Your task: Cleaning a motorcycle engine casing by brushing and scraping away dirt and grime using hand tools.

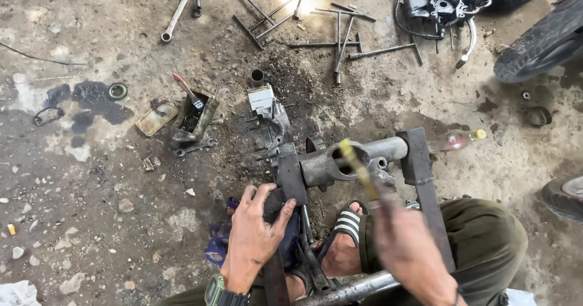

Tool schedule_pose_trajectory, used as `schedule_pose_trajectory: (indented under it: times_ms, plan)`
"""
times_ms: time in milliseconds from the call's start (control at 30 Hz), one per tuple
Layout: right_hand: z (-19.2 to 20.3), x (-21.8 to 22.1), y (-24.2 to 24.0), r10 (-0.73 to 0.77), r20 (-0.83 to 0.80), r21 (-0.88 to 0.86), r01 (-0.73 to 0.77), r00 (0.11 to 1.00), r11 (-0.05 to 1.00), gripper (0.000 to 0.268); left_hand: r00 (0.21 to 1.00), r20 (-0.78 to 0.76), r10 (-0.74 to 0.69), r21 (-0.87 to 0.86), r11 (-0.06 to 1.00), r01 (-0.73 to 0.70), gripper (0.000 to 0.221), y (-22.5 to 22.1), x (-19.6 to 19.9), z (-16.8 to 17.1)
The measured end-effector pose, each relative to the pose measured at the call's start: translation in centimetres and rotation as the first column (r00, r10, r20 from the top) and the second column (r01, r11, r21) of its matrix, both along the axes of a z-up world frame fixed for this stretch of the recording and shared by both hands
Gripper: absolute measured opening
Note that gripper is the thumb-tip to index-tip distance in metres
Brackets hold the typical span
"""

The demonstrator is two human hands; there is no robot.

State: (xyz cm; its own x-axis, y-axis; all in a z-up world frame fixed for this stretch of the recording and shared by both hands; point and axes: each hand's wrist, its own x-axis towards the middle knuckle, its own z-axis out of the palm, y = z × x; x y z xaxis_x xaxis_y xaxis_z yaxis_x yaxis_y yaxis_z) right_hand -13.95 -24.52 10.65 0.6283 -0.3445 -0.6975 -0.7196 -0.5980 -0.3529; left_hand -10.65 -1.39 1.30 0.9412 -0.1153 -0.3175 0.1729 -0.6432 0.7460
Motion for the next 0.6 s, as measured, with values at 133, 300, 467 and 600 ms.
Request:
schedule_pose_trajectory:
  times_ms: [133, 300, 467, 600]
  plan:
    - [0.4, -0.2, -0.2, 0.258, -0.036, -0.009, -0.259, 0.965, 0.966, 0.030, 0.999, -0.040, 0.009, -0.005, 1.000, -0.009, 0.057, 0.0, 0.0, 0.3]
    - [2.5, 3.2, -0.9, 0.344, -0.009, -0.014, -0.344, 0.939, 0.939, 0.047, 1.000, 0.002, 0.010, -0.017, 1.000, -0.010, 0.056, 0.1, 0.2, 0.2]
    - [2.1, 2.4, -1.1, 0.433, 0.270, 0.113, -0.475, 0.860, 0.873, 0.030, 1.000, -0.015, -0.027, -0.027, 0.999, 0.027, 0.056, 0.2, 0.2, 0.1]
    - [2.8, 2.8, 0.7, 0.560, 0.009, -0.005, -0.560, 0.828, 0.829, 0.038, 0.999, -0.018, -0.027, -0.019, 0.999, 0.027, 0.058, 0.2, 0.2, 0.1]
